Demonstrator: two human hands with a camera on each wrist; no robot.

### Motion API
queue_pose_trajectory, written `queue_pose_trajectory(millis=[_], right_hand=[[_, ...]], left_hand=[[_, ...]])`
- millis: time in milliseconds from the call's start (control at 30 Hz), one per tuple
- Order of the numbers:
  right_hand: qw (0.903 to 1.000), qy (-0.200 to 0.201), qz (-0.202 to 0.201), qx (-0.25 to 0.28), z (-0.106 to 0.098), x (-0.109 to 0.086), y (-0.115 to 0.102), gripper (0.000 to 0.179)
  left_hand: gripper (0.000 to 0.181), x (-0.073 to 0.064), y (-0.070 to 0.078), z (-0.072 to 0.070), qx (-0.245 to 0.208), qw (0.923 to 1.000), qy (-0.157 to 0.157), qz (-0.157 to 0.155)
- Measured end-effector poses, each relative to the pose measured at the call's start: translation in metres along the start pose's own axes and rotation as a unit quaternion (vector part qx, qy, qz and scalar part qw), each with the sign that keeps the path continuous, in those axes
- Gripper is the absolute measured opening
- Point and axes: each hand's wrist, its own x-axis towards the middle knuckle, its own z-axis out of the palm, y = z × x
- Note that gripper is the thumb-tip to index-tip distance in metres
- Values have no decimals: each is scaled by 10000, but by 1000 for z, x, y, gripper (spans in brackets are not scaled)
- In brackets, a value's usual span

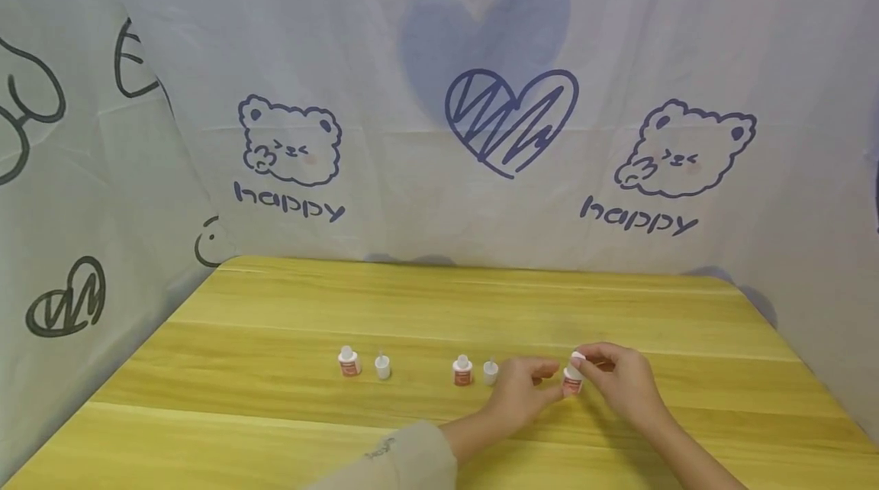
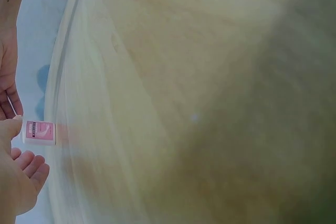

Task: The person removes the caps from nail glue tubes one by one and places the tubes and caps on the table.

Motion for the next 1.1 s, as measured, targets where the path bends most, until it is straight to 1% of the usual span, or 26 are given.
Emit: queue_pose_trajectory(millis=[133,267,533,633,867,1100], right_hand=[[9999,73,-76,-40,1,0,1,15],[9999,92,-66,-82,0,1,2,14],[10000,19,-13,-79,0,1,1,16],[10000,-17,17,-59,0,1,1,17],[10000,34,23,-5,1,0,1,17],[9999,93,-46,-49,1,-2,0,17]], left_hand=[[22,1,-2,4,-19,10000,45,44],[18,4,-3,8,-228,9997,65,54],[21,8,-8,16,-487,9986,128,-143],[22,9,-8,16,-548,9982,129,-186],[19,9,-4,17,-963,9949,-50,-297],[15,9,-4,19,-989,9947,37,-279]])
